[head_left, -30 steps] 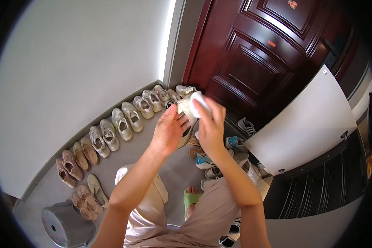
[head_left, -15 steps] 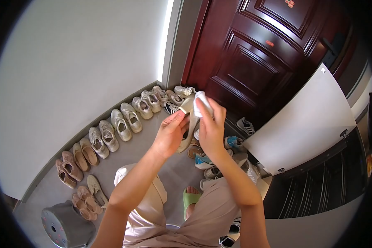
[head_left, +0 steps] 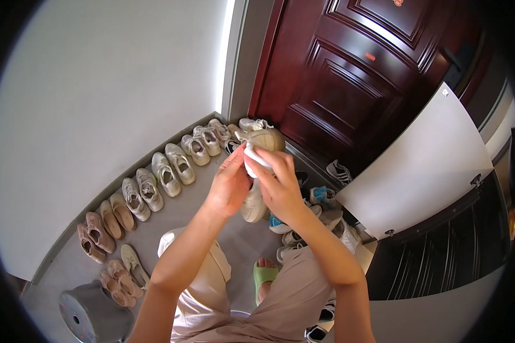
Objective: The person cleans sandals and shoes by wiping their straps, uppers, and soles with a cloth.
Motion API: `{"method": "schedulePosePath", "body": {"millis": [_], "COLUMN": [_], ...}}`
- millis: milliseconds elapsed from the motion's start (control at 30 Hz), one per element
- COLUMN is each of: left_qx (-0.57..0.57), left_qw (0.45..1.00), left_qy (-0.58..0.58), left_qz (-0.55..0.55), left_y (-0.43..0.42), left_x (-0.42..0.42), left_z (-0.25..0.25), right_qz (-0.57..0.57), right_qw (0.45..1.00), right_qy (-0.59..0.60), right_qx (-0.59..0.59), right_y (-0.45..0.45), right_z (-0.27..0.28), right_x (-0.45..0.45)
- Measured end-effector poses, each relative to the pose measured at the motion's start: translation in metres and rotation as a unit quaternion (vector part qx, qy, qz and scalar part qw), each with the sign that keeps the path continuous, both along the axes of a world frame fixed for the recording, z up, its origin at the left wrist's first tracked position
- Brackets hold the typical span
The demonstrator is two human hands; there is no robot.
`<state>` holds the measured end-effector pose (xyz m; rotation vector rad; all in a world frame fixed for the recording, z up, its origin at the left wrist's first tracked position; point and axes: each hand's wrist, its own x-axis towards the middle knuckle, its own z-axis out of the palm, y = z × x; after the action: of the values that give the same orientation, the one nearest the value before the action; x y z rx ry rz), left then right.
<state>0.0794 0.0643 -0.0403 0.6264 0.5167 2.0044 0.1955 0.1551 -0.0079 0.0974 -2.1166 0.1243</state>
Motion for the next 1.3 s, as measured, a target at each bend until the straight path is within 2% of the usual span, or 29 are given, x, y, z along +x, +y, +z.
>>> {"method": "schedulePosePath", "body": {"millis": [167, 300, 400, 467, 500, 567, 600, 700, 767, 833, 867, 933, 967, 1000, 1033, 1067, 1100, 1133, 1167, 1233, 1300], "left_qx": [-0.009, -0.070, -0.017, -0.007, 0.004, 0.010, 0.028, 0.045, 0.041, 0.006, 0.007, 0.024, 0.024, -0.027, -0.078, -0.074, -0.074, -0.099, -0.121, -0.143, -0.100], "left_qw": [1.000, 0.997, 0.998, 0.998, 0.998, 0.999, 0.998, 0.995, 0.994, 0.996, 0.996, 0.997, 0.997, 0.986, 0.953, 0.927, 0.928, 0.832, 0.700, 0.707, 0.889], "left_qy": [-0.004, -0.022, -0.058, -0.054, -0.052, -0.050, -0.047, -0.044, -0.044, -0.052, -0.052, 0.035, 0.036, 0.164, 0.288, 0.362, 0.361, 0.533, 0.682, 0.668, 0.444], "left_qz": [-0.001, 0.010, 0.000, -0.010, -0.022, -0.009, -0.038, -0.081, -0.093, -0.065, -0.066, -0.068, -0.068, -0.010, 0.049, 0.059, 0.057, 0.117, 0.173, 0.182, 0.047], "left_y": [-0.003, -0.008, -0.005, -0.005, -0.005, -0.008, -0.010, -0.011, -0.010, -0.011, -0.011, -0.013, -0.015, -0.018, -0.022, -0.024, -0.026, -0.027, -0.028, -0.021, -0.016], "left_x": [0.004, -0.008, -0.019, -0.027, -0.029, -0.029, -0.031, -0.032, -0.031, -0.027, -0.026, -0.025, -0.023, -0.019, -0.016, -0.015, -0.014, -0.014, -0.013, -0.008, -0.005], "left_z": [0.013, 0.009, 0.001, -0.001, 0.001, 0.007, 0.007, 0.002, 0.001, 0.002, 0.003, 0.009, 0.012, 0.018, 0.023, 0.027, 0.029, 0.030, 0.030, 0.020, 0.018], "right_qz": [-0.074, -0.004, 0.030, 0.100, 0.067, -0.024, -0.016, 0.060, 0.092, 0.183, 0.183, 0.222, 0.222, 0.211, 0.200, 0.189, 0.174, 0.168, 0.162, 0.156, 0.140], "right_qw": [0.996, 1.000, 0.997, 0.989, 0.996, 0.996, 0.983, 0.961, 0.956, 0.877, 0.877, 0.840, 0.840, 0.840, 0.840, 0.839, 0.838, 0.831, 0.823, 0.818, 0.845], "right_qy": [0.034, -0.015, -0.068, -0.099, -0.042, 0.048, 0.076, 0.033, -0.032, -0.062, -0.062, -0.045, -0.045, -0.027, -0.009, 0.002, 0.009, 0.028, 0.047, 0.050, 0.054], "right_qx": [-0.040, 0.000, 0.003, -0.040, -0.026, -0.078, -0.165, -0.268, -0.278, -0.440, -0.440, -0.494, -0.493, -0.499, -0.505, -0.511, -0.517, -0.530, -0.543, -0.552, -0.514], "right_y": [0.005, -0.008, -0.010, -0.008, -0.006, 0.004, 0.008, 0.015, 0.024, 0.025, 0.025, 0.025, 0.025, 0.025, 0.025, 0.025, 0.024, 0.024, 0.024, 0.025, 0.028], "right_z": [0.003, 0.002, -0.007, -0.004, 0.004, 0.010, 0.011, 0.014, 0.008, 0.003, 0.002, 0.002, 0.003, 0.003, 0.003, 0.005, 0.009, 0.010, 0.011, 0.011, 0.007], "right_x": [0.004, 0.002, 0.003, 0.011, 0.012, 0.016, 0.018, 0.017, 0.016, 0.014, 0.015, 0.016, 0.016, 0.016, 0.016, 0.017, 0.018, 0.019, 0.018, 0.018, 0.015]}}
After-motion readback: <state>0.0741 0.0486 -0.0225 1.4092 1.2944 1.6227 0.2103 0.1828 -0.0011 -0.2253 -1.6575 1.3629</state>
